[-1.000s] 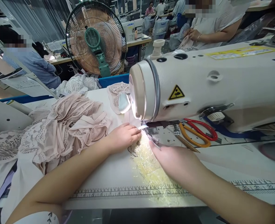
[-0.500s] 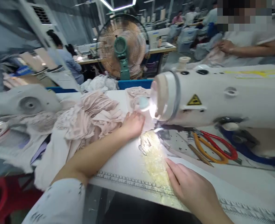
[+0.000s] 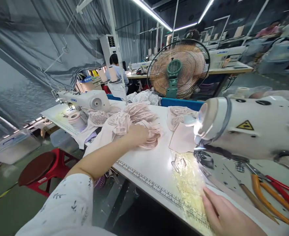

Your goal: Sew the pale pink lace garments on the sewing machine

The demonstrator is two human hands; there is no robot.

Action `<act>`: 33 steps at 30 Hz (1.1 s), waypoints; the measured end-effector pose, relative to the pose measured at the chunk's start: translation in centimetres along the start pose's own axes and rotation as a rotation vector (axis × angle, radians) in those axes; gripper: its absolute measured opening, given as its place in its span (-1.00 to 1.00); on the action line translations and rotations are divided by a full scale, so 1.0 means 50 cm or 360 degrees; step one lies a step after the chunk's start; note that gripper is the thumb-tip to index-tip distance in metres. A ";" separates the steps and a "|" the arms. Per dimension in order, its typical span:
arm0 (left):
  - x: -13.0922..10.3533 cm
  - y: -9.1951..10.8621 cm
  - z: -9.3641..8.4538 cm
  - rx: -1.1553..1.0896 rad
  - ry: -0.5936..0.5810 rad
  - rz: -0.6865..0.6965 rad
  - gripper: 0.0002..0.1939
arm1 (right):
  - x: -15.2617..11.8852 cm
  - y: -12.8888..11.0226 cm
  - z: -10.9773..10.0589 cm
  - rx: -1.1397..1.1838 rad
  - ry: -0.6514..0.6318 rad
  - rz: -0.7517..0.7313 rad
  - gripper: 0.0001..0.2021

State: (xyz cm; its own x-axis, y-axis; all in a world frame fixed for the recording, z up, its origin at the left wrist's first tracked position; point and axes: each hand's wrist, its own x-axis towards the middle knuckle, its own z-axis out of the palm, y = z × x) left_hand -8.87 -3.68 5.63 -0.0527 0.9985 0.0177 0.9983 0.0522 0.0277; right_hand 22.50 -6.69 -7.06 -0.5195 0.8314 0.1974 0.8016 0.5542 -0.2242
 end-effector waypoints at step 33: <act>-0.194 0.052 -0.102 -0.1543 -0.0372 0.0547 -0.64 | -0.039 -0.222 -0.163 0.2510 -0.0416 -0.0006 -0.49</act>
State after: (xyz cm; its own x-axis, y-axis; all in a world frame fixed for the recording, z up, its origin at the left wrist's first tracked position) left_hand -5.89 -13.30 10.63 0.3386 0.9408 -0.0138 0.5044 -0.1691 0.8468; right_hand 17.04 -14.80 2.83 -0.6876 0.7221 0.0760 -0.2072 -0.0948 -0.9737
